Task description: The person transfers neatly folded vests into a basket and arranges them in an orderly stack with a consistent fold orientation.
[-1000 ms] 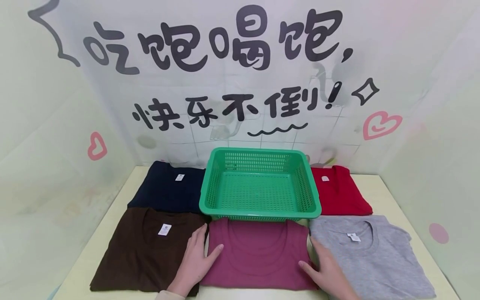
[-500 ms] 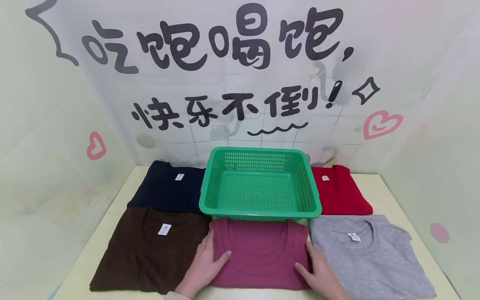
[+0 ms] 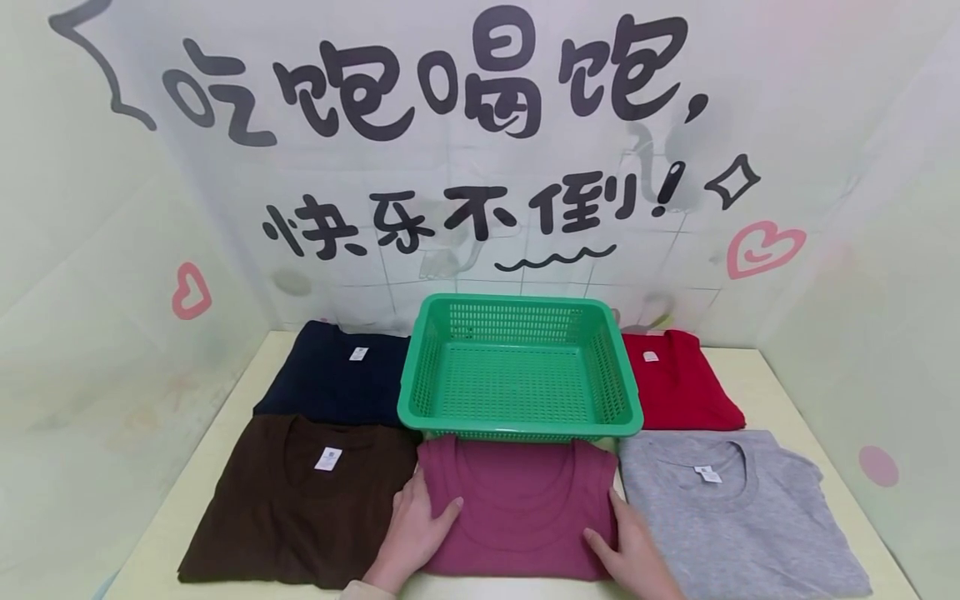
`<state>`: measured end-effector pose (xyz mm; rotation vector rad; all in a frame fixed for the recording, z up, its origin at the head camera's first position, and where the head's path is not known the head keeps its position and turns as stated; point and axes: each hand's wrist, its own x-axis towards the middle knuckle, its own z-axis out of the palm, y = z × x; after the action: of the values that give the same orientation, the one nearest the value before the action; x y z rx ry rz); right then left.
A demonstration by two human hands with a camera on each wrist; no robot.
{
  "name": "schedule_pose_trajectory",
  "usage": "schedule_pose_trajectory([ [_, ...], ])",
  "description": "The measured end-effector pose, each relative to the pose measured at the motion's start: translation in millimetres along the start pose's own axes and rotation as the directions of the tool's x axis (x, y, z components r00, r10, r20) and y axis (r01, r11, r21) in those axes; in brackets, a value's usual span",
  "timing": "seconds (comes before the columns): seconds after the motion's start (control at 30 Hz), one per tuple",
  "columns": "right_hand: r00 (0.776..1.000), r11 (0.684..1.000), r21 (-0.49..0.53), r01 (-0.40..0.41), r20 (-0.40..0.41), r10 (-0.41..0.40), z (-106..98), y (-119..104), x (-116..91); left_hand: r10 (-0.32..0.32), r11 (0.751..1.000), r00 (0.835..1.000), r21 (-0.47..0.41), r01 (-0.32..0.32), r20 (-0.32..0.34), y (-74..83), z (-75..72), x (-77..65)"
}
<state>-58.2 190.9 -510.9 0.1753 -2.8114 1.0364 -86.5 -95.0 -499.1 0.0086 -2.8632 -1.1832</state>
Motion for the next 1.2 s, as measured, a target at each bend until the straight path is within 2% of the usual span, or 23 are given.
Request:
schedule_pose_trajectory([
  [0.23, 0.996, 0.996, 0.003, -0.086, 0.025, 0.085, 1, -3, 0, -0.043, 0.999, 0.999, 0.002, 0.043, -0.032, 2.4, 4.2, 0.8],
  [0.37, 0.996, 0.996, 0.014, -0.092, 0.01, 0.092, 2, -3, 2, -0.083, 0.997, 0.996, 0.001, 0.083, -0.016, 3.7, 3.5, 3.1],
  [0.47, 0.992, 0.991, 0.037, -0.128, 0.014, 0.127, 3, -3, 4, -0.11, 0.994, 0.994, -0.015, 0.11, -0.003, 4.0, 2.5, 5.8],
  [0.73, 0.989, 0.987, 0.089, -0.13, -0.054, 0.135, 4, -5, 7, -0.137, 0.989, 0.991, -0.059, 0.137, 0.012, 1.9, 1.2, 7.2],
  [0.87, 0.978, 0.975, 0.106, -0.194, -0.052, 0.2, 5, -5, 9, -0.149, 0.985, 0.989, -0.081, 0.15, 0.018, -0.1, 2.0, 7.3],
  [1.03, 0.956, 0.951, 0.123, -0.283, -0.038, 0.289, 4, -4, 12, -0.144, 0.985, 0.99, -0.1, 0.142, -0.005, -1.2, 2.4, 8.0],
  [1.2, 0.948, 0.942, 0.125, -0.311, -0.032, 0.317, 3, -6, 15, -0.152, 0.983, 0.988, -0.104, 0.152, 0.004, -0.7, 1.3, 8.5],
])
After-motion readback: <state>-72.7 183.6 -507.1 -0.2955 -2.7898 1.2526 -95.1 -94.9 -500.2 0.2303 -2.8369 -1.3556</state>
